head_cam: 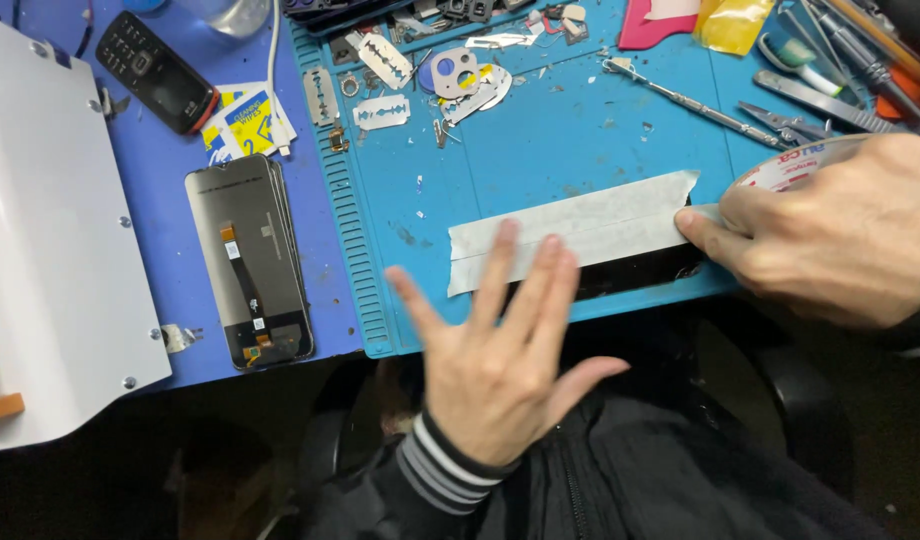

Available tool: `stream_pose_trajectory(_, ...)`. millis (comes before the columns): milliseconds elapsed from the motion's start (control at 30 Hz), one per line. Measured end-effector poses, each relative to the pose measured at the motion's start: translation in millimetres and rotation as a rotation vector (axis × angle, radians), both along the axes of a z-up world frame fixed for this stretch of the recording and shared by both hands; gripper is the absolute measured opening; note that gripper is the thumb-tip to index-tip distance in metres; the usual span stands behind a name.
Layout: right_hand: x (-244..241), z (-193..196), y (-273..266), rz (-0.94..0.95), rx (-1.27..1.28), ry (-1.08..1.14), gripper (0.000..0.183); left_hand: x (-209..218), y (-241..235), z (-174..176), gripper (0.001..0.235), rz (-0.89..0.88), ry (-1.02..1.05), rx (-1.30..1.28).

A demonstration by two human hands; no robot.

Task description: The person applies several strips of white adhesive tape across the screen of a black smartphone lying on a blue workbench. They then use scissors to trim the tape edges and remove small pieces of excess tape.

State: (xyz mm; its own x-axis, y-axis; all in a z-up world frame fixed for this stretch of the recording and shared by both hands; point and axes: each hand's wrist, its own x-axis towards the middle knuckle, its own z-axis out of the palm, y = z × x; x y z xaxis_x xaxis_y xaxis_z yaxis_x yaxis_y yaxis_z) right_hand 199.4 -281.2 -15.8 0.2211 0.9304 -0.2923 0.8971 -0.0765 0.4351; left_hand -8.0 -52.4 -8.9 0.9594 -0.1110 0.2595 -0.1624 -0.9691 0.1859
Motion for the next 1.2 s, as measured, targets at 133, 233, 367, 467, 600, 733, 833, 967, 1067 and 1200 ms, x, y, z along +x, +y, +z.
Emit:
stream_pose_trajectory(133,1.2,-3.7,-2.2,0.002,-0.066,0.013,0.081,-18.0,21.3,3.5,0.092,0.178,0.013,0.131)
stream_pose_trajectory(233,0.7,-4.0,-0.9,0.034,-0.001,0.035,0.070,-3.6,6.2,-2.1,0.099,0.141,0.009,0.115)
stream_pose_trajectory(367,-2.6,6.8,9.2,0.045,0.074,0.086,0.045,40.1,-43.1,-9.5,0.103,-0.038,-0.039,-0.092)
stream_pose_trajectory(467,-2.5,29.5,20.0,-0.063,0.056,0.027,0.027,49.5,-58.7,-14.4,0.110,0.023,-0.061,-0.023)
stream_pose_trajectory(600,3.6,43.7,25.6,-0.174,0.061,0.077,0.038,45.8,-58.7,-24.0,0.108,0.055,-0.069,0.104)
stream_pose_trajectory(733,-5.4,36.0,34.5,-0.356,-0.096,-0.074,0.035,45.6,-61.9,-25.4,0.120,0.094,-0.096,0.218)
stream_pose_trajectory(833,-18.7,41.1,49.4,-0.454,-0.225,-0.141,0.037,46.1,-61.0,-25.2,0.118,0.100,-0.112,0.249)
stream_pose_trajectory(967,-17.0,29.5,45.2,-0.506,-0.203,-0.191,0.026,44.8,-61.7,-24.1,0.116,0.115,-0.139,0.288)
stream_pose_trajectory(1067,-9.4,19.5,29.0,-0.484,-0.114,-0.192,0.030,44.7,-66.4,-22.9,0.041,0.159,-0.167,0.220)
stream_pose_trajectory(1200,-5.2,23.5,35.5,-0.452,-0.100,-0.192,0.031,44.4,-65.0,-22.8,0.048,0.137,-0.160,0.244)
